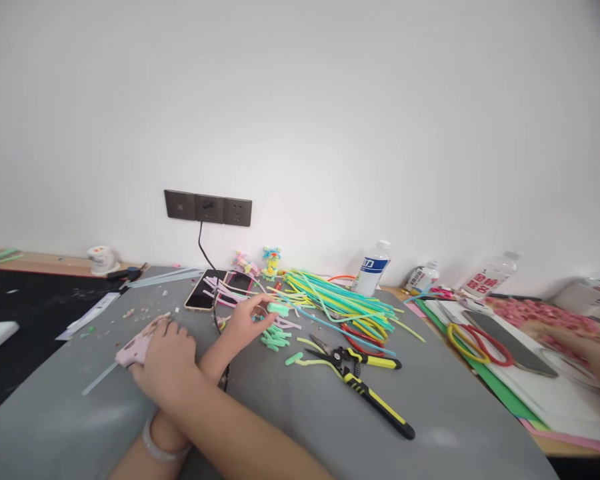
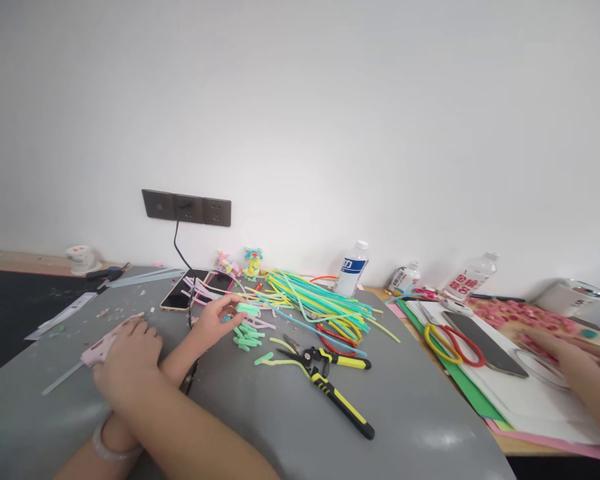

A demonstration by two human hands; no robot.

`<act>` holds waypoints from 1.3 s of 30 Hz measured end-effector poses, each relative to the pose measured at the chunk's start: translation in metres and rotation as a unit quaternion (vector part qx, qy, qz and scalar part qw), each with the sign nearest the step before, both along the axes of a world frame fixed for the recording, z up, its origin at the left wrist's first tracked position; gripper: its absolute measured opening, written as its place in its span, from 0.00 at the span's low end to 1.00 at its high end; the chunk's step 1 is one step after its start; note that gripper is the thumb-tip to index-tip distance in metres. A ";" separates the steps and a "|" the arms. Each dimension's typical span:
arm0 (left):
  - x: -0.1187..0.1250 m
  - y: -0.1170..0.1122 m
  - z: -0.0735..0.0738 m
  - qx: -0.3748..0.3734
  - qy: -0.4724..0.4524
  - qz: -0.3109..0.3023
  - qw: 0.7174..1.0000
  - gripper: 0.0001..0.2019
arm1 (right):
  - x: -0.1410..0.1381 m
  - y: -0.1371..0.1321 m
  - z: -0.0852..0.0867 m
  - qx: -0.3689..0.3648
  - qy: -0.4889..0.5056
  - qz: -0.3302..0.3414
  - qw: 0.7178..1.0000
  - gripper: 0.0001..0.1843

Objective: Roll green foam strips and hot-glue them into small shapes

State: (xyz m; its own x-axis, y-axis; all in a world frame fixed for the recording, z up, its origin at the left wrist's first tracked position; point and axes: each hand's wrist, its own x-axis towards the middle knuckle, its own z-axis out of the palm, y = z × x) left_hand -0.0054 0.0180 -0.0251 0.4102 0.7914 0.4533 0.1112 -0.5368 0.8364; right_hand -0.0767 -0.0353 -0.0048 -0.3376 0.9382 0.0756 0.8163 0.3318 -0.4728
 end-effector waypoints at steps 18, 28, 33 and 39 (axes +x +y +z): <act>0.000 0.002 0.001 -0.003 0.005 0.025 1.000 0.10 | -0.021 0.000 -0.024 -0.029 -0.078 -0.053 0.995 0.55; 0.001 -0.001 0.003 0.000 0.025 0.039 0.999 0.09 | -0.011 -0.010 -0.013 -0.038 -0.068 -0.004 0.997 0.28; 0.004 -0.005 0.004 0.009 0.035 0.033 0.999 0.09 | 0.010 -0.009 0.006 -0.090 0.019 -0.005 0.996 0.28; 0.005 -0.007 0.003 0.015 0.033 0.050 0.998 0.09 | 0.057 0.004 0.016 -0.095 0.383 0.046 0.918 0.16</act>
